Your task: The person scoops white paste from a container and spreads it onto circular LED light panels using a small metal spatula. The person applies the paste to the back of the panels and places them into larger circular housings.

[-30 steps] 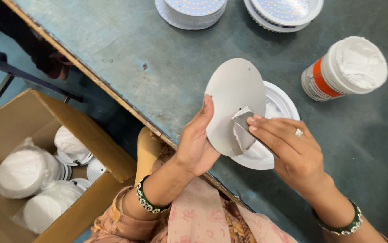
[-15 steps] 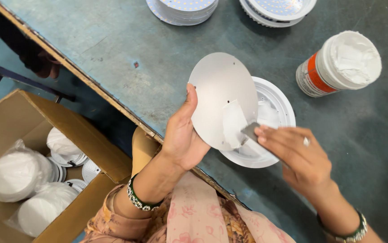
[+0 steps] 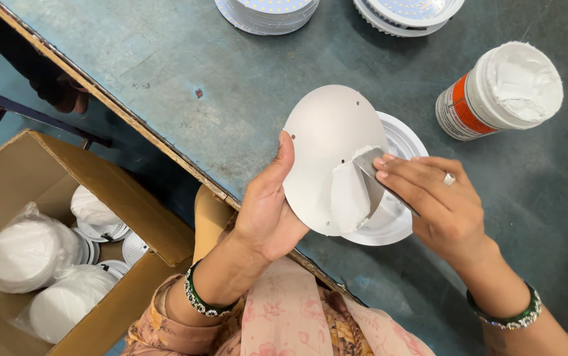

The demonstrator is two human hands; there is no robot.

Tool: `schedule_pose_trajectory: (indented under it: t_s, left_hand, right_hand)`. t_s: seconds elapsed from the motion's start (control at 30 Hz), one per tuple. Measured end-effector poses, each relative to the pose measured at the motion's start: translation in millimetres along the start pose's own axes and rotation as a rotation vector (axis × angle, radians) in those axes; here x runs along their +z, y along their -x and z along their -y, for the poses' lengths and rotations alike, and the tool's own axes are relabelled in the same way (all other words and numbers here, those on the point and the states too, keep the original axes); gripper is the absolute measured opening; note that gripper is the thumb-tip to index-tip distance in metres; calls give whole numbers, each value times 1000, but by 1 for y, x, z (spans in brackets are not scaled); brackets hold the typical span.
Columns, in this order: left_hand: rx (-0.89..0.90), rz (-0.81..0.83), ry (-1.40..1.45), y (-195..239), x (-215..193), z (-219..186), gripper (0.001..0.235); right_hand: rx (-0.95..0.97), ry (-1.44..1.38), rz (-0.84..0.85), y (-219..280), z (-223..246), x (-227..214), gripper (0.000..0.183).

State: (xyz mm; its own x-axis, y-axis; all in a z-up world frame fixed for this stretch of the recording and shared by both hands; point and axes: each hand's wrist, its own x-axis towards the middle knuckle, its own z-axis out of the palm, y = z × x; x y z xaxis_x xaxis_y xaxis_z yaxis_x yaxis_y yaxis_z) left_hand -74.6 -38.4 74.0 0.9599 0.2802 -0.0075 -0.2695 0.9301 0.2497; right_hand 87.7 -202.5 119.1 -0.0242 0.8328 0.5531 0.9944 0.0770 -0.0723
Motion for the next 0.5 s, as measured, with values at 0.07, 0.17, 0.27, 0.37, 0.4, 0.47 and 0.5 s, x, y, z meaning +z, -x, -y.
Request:
schedule_pose_trajectory:
  t_s: [0.07,0.17,0.27,0.37,0.4,0.47,0.5]
  left_hand:
    - [11,7,1,0,-1,-1,63]
    - [19,18,16,-1,-2,-2,63]
    - [39,9,14,-2,-3,-4,63]
    - [49,1,20,-3,-5,-5,63]
    - [48,2,28,-3,-5,-6,63]
    - [50,0,38,-4,-6,-7,64]
    - [53,-3,39,-4,-6,-8,64]
  right_hand:
    - [5,-20,5,5,5,0,27]
    - [20,-39,21,14,13,-1,31]
    - [39,-55,33,23,21,-2,34]
    - [57,-81,34,32,27,-1,36]
    - [59,-90,31,35,29,0,36]
    - [65,-98,31,42,31,0,35]
    - [70,-95,34,44,33,0,34]
